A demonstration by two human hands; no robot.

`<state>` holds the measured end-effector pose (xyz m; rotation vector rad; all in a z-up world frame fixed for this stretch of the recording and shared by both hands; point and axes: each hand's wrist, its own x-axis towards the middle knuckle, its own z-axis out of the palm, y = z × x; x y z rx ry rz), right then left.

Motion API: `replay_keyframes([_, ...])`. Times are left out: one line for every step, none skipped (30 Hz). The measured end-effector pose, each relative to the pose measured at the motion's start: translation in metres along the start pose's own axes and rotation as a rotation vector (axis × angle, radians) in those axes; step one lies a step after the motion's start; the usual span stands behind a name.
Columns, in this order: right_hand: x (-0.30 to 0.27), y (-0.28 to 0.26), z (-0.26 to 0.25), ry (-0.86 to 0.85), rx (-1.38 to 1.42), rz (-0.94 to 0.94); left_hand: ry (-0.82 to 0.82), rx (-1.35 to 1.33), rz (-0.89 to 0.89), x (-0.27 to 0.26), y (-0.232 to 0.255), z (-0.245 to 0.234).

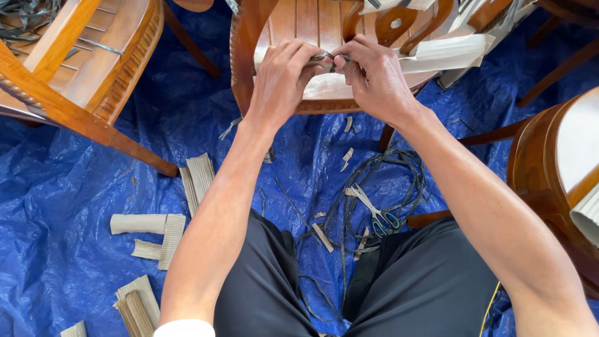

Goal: Securing cardboard protection to wooden chairs using plastic ties and scissors.

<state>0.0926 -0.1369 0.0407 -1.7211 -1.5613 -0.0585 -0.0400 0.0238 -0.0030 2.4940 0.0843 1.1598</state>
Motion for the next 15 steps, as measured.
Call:
replay_keyframes([-0.001,0.001,0.000,-0.001,0.000,0.002,-0.001,-0.001,-0.001,0.001,-0.001,0.001])
replay_keyframes([-0.001,0.001,-0.001,-0.010,0.023,0.007,-0.015,0.007,-0.017,0.002,-0.002,0.002])
replay_keyframes([-0.001,0.001,-0.001,-0.018,0.046,0.013,-0.029,0.015,-0.033,0.002,-0.003,0.002])
replay_keyframes([-0.001,0.000,-0.002,-0.019,0.045,0.011,-0.026,0.016,-0.033,0.003,0.000,-0.002])
replay_keyframes([-0.001,0.000,-0.002,-0.023,0.037,0.017,-0.005,-0.030,-0.021,0.003,0.002,-0.005])
replay_keyframes([0.000,-0.001,-0.003,-0.027,0.029,0.024,0.016,-0.076,-0.010,0.004,0.005,-0.009])
replay_keyframes([0.000,-0.001,-0.004,-0.028,0.028,0.023,0.017,-0.076,-0.010,0.005,0.014,-0.016])
replay_keyframes([0.001,-0.001,-0.005,-0.036,0.052,0.027,0.073,-0.164,0.020,0.008,0.023,-0.023])
replay_keyframes([0.001,-0.001,-0.006,-0.044,0.076,0.031,0.129,-0.253,0.051,0.011,0.031,-0.030])
replay_keyframes([0.001,-0.002,-0.008,-0.044,0.074,0.035,0.128,-0.257,0.051,0.009,0.029,-0.023])
replay_keyframes([0.000,-0.002,-0.010,-0.047,0.063,0.028,0.140,-0.303,0.013,0.007,0.027,-0.016])
replay_keyframes([0.003,-0.003,-0.011,-0.051,0.054,0.016,0.155,-0.344,-0.024,0.005,0.024,-0.011])
replay_keyframes([0.003,-0.002,-0.011,-0.052,0.053,0.013,0.158,-0.344,-0.024,0.005,0.024,-0.010])
replay_keyframes([0.004,-0.001,-0.010,-0.046,0.049,0.080,0.128,-0.359,-0.045,0.004,0.024,-0.010])
replay_keyframes([0.004,0.000,-0.010,-0.040,0.046,0.147,0.097,-0.375,-0.067,0.003,0.024,-0.010])
